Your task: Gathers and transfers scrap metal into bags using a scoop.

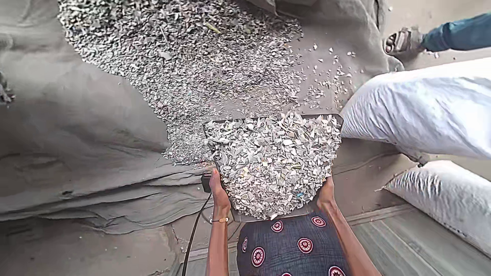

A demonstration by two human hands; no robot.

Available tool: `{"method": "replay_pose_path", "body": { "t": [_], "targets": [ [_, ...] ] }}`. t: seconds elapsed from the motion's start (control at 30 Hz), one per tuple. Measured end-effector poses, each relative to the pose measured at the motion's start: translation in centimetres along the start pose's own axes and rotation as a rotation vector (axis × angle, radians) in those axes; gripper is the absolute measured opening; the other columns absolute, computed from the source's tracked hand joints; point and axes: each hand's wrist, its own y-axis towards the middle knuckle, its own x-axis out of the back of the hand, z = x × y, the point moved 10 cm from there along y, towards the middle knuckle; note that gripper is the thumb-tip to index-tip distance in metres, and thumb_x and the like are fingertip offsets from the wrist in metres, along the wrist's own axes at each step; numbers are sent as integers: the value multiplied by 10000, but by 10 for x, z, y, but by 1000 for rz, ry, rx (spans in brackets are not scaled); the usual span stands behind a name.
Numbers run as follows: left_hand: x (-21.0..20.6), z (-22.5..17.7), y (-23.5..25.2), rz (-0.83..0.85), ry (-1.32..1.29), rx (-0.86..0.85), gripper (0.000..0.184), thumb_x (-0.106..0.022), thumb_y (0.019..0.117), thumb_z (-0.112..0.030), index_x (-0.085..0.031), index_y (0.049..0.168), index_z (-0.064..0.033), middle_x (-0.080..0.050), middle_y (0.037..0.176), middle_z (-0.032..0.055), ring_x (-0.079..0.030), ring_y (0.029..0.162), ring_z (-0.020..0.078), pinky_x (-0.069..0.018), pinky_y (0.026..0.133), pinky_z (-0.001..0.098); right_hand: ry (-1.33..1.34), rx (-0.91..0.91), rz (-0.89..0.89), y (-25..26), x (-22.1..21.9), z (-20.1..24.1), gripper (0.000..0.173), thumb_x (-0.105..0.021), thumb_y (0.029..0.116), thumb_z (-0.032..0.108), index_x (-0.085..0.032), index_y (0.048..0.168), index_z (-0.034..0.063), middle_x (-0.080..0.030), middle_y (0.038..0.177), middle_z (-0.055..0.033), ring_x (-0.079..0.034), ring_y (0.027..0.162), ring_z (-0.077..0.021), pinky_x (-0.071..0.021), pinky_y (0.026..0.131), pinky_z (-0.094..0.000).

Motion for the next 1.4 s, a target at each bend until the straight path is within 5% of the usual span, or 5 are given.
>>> {"method": "replay_pose_path", "body": {
  "t": [0.43,0.73,1.0,1.13,1.4],
  "targets": [
    [-162,-25,-159,194,95,-57,653,-178,1104,-449,-220,1521,52,-570,1339,-52,-565,1181,-89,-475,1025,150,176,-100,-233,-32,220,45,582,-49,1104,361,-365,1516,98,-599,1309,10,-598,1144,13,-521,963,-218],
    [-287,-91,-252,337,67,-241,329,-343,1079,-244,-419,1319,-31,-663,1060,-260,-602,1046,-162,-490,956,93,323,-16,-318,-34,344,117,633,-70,1091,469,-375,1488,82,-603,1311,35,-591,1169,35,-517,984,-204],
    [-391,-105,-276,549,305,-364,711,-343,1062,-372,-216,1417,231,-503,1317,57,-462,1195,-140,-364,1067,109,322,31,-341,6,408,178,633,-105,1107,421,-247,1600,50,-421,1564,-99,-463,1367,-49,-416,1122,-274],
    [-450,-115,-281,619,353,-472,594,-467,994,-652,-518,1140,-78,-584,979,-195,-565,932,-149,-494,860,97,347,-27,-385,30,427,182,611,-111,1119,431,-293,1601,102,-420,1578,-77,-458,1381,-75,-401,1136,-305],
    [-543,-106,-286,776,420,-489,589,-554,902,-732,-557,1005,-152,-560,805,-135,-566,710,-66,-502,654,113,405,-130,-518,54,457,163,583,-125,1122,445,-453,1490,134,-587,1354,-28,-582,1176,-54,-502,989,-298]
  ]
}}
